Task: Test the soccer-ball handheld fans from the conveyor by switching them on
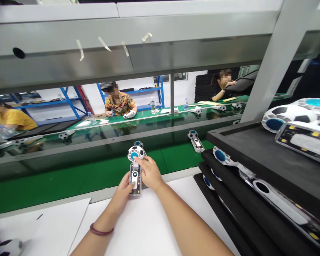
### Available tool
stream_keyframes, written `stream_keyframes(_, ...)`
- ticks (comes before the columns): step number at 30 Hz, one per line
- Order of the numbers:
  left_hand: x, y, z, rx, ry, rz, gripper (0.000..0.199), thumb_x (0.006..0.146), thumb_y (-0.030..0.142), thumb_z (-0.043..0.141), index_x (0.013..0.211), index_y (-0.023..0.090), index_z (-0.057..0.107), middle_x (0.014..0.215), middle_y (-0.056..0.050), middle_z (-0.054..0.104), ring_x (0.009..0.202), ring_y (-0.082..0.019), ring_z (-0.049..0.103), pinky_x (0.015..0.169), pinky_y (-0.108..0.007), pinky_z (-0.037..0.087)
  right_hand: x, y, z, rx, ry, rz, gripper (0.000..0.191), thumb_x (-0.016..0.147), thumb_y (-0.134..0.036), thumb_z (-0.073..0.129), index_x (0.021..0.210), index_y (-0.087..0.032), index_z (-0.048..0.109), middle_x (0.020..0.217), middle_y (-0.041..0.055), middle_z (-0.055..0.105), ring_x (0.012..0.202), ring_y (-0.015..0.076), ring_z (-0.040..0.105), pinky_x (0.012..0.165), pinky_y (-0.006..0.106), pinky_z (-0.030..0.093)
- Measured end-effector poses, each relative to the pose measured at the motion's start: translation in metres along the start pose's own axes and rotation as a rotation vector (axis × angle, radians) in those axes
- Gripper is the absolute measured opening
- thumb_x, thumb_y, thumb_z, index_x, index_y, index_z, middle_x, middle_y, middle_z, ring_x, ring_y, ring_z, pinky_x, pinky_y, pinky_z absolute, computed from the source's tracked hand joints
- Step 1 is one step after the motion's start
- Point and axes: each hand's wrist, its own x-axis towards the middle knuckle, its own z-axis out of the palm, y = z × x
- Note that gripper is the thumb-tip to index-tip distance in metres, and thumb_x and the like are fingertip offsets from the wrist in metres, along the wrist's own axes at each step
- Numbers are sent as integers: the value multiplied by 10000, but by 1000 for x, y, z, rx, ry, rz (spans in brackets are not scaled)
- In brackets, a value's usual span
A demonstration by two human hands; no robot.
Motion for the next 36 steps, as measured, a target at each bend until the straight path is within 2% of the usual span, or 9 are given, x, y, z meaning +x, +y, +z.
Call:
stream_keyframes(15, -3, 2, 1, -23, 7, 7, 572, 654, 301, 679, 1169, 153, 478, 1159, -111, 576, 1106, -284, 496, 910, -358, 398, -2, 1, 3, 12, -51, 8, 611, 747, -27, 324, 1315, -244, 385, 1121, 55, 564, 1049, 193, 490, 925, 378, 413)
stream_keyframes(20, -1, 0, 0, -54, 37, -6, 556, 627, 288, 703, 1129, 160, 499, 1149, -103, 577, 1090, -267, 504, 894, -332, 407, -3, 0, 5, 59, -91, 71, 643, 741, -26, 335, 1342, -255, 335, 1210, 39, 528, 1079, 176, 504, 934, 344, 417)
stream_keyframes(25, -1, 3, 2, -94, 30, -31, 565, 611, 279, 712, 1119, 158, 496, 1069, -101, 612, 975, -259, 574, 820, -322, 443, -4, -1, 6, 136, -108, 230, 652, 783, -66, 355, 1379, -298, 228, 1220, 29, 531, 1059, 179, 539, 894, 342, 444)
stream_keyframes(29, -2, 5, 2, -121, 31, -61, 590, 609, 295, 710, 1132, 167, 469, 1062, -102, 605, 872, -259, 616, 779, -347, 458, -3, 1, 7, 299, -55, 328, 673, 808, -113, 388, 1399, -291, 121, 1159, 38, 571, 991, 161, 571, 890, 348, 441)
stream_keyframes(36, -4, 6, 2, -92, 16, -73, 607, 631, 316, 695, 1154, 161, 428, 954, -84, 631, 848, -242, 617, 744, -323, 461, -1, 14, 12, 662, 56, 483, 678, 754, -184, 472, 1372, -214, 197, 1114, 93, 553, 864, 152, 591, 876, 359, 436)
